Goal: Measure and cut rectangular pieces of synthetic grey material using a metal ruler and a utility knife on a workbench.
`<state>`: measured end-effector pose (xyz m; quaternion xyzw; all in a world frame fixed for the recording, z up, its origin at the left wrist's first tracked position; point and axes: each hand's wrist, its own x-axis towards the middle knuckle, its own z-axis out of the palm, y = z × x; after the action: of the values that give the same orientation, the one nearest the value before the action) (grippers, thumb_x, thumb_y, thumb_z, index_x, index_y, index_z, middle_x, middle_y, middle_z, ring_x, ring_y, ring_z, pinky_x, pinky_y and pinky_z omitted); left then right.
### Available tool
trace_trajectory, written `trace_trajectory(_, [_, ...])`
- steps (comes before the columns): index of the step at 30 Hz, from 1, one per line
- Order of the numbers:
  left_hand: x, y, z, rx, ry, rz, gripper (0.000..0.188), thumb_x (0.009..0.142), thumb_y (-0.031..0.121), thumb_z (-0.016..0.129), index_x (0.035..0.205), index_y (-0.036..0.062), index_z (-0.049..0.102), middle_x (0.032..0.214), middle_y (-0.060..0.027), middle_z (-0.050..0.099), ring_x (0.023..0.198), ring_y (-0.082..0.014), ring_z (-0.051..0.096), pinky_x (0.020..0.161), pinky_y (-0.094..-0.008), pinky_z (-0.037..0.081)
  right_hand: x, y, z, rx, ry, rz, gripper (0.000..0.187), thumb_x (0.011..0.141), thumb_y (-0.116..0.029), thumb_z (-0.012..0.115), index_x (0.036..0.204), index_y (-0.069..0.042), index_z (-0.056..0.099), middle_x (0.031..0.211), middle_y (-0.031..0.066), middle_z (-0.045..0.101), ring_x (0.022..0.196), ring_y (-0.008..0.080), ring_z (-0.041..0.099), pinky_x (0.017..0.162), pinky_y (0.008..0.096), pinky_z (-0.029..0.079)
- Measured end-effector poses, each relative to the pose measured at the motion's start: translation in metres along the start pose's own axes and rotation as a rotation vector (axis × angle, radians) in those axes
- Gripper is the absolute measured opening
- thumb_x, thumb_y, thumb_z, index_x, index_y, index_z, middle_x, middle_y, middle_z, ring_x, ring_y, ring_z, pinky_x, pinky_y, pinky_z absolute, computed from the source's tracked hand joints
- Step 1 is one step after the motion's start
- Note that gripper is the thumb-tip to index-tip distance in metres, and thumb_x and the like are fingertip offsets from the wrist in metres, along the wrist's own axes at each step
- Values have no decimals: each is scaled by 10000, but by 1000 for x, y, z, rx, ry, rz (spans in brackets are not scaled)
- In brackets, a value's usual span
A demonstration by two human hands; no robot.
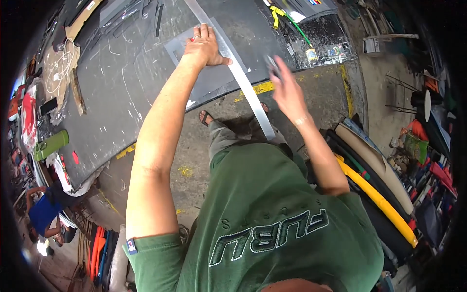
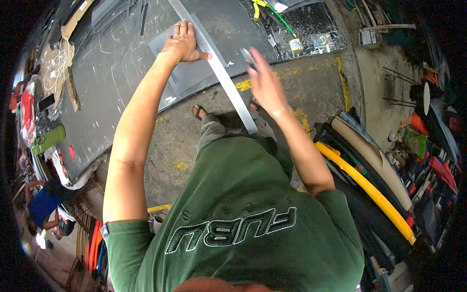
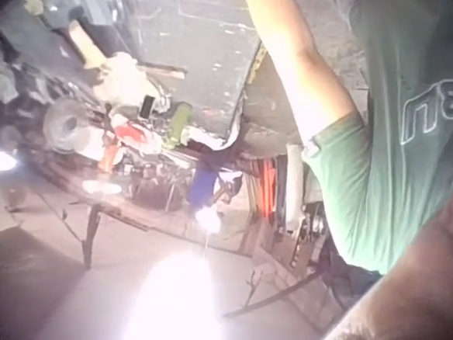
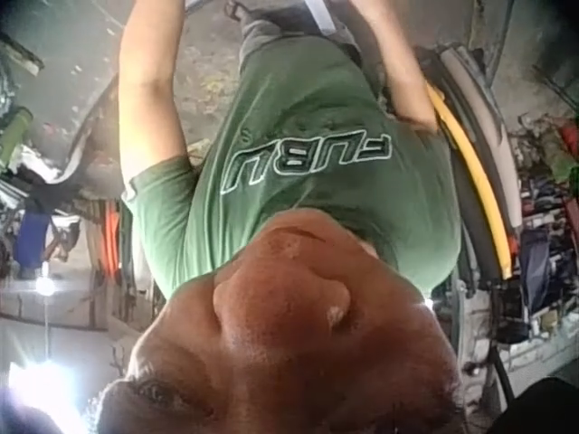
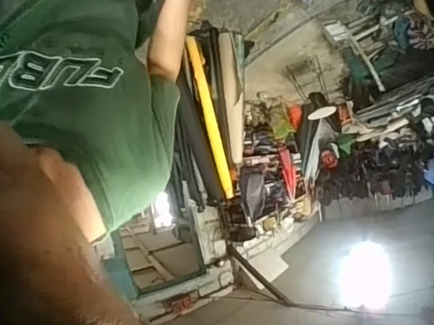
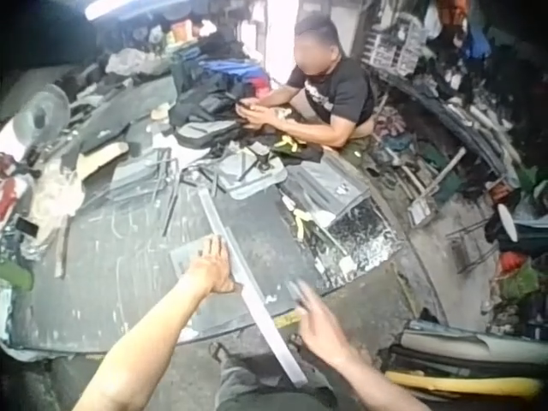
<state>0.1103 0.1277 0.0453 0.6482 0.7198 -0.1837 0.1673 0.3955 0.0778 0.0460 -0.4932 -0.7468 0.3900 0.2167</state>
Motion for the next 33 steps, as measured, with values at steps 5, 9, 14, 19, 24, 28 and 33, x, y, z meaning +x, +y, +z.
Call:
trace_trajectory(5, [-6,4,-9,-66,-25,-17,1372,689,749,795,1616,-41,163,1705,-230,111,1576,-430,108,1173,-672,301,102,-28,74,-41,45,-196,519,1022,-137,541,1530,-170,440,1366,224,614,1210,438,610,1023,474,505])
trace_trajectory(9, [-7,-2,0,-102,-2,-15,1331,710,702,804,1619,-32,166,1710,-220,109,1579,-427,104,1155,-713,291,123,-40,86,-143,-42,-130,486,1016,-137,524,1497,-172,466,1314,231,626,1165,449,623,986,500,520])
trace_trajectory(14, [-6,-3,3,-98,17,-4,1264,753,633,795,1614,-46,166,1704,-239,106,1576,-433,113,1143,-709,318,123,-45,83,-175,-91,-128,478,1015,-132,504,1490,-174,467,1229,234,639,1104,459,634,952,519,526])
trace_trajectory(19, [-4,-3,3,-99,14,-1,1254,764,627,788,1614,-49,160,1705,-245,95,1576,-435,113,1141,-707,324,123,-45,84,-194,-88,-125,486,1010,-127,508,1492,-168,464,1213,232,633,1089,464,632,947,522,527])
trace_trajectory(24, [-4,-2,5,-95,28,7,1238,770,609,793,1613,-48,170,1705,-243,104,1575,-431,125,1141,-708,325,123,-45,83,-211,-96,-141,493,1006,-121,509,1495,-157,460,1217,233,631,1094,461,631,951,518,529])
trace_trajectory(28, [-3,-3,8,-77,20,-8,1318,731,706,797,1614,-45,170,1714,-210,88,1584,-405,99,1148,-714,312,123,-44,84,-222,-91,-154,502,1000,-117,513,1498,-150,457,1217,232,629,1094,457,629,953,515,530])
trace_trajectory(33, [-3,-3,7,-84,25,-7,1323,729,706,800,1613,-47,165,1714,-207,88,1585,-400,97,1149,-714,310,123,-45,83,-238,-99,-149,508,996,-116,519,1499,-137,454,1213,230,629,1091,454,628,954,513,530])
